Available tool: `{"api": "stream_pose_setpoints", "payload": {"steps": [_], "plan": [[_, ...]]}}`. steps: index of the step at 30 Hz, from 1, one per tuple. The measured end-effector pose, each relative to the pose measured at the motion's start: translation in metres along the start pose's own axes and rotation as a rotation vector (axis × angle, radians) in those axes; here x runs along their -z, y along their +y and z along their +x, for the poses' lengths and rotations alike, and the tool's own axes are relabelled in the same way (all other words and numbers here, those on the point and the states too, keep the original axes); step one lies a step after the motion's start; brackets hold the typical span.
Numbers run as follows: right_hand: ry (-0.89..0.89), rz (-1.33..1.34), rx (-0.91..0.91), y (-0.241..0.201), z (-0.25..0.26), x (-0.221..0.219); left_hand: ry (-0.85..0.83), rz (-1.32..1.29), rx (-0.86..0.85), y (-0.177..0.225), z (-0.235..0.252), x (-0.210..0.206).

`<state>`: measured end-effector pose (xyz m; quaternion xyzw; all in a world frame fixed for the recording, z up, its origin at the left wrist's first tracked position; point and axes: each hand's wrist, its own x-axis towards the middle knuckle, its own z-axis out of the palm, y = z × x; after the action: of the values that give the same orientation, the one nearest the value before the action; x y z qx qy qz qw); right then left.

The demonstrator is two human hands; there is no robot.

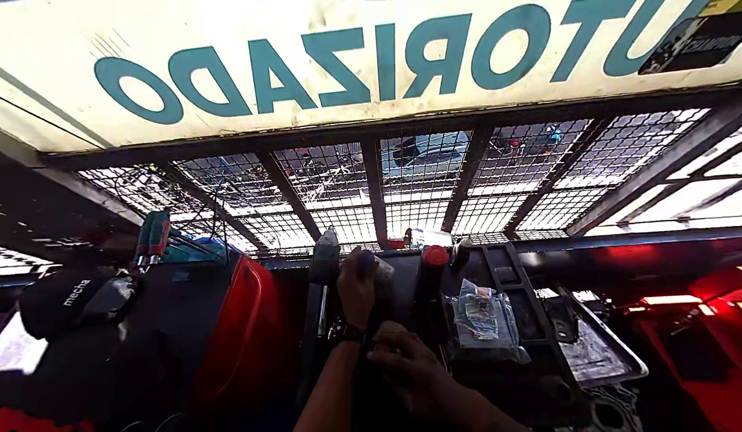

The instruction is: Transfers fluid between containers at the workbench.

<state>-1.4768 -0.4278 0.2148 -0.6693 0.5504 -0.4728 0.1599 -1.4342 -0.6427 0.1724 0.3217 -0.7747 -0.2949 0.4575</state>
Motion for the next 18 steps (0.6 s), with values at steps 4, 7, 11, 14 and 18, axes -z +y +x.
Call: {"api": "stream_pose_setpoints", "payload": {"steps": [4, 7, 11, 14, 18], "plan": [[-0.024, 0.004, 0.033, 0.012, -0.002, -0.002, -0.016, 0.069, -0.026, -0.004, -0.006, 0.007], [-0.148, 0.006, -0.012, 0.005, 0.008, 0.015, 0.037, 0.058, 0.032, -0.002, -0.030, 0.029], [-0.455, -0.137, -0.025, -0.012, 0.038, 0.038, 0.153, -0.152, 0.134, 0.014, -0.109, 0.068], [-0.620, -0.235, 0.036, -0.020, 0.058, 0.044, 0.021, -0.266, 0.074, 0.036, -0.170, 0.082], [-0.751, -0.402, 0.008, -0.034, 0.073, 0.049, -0.128, -0.241, 0.081, 0.051, -0.194, 0.073]]}}
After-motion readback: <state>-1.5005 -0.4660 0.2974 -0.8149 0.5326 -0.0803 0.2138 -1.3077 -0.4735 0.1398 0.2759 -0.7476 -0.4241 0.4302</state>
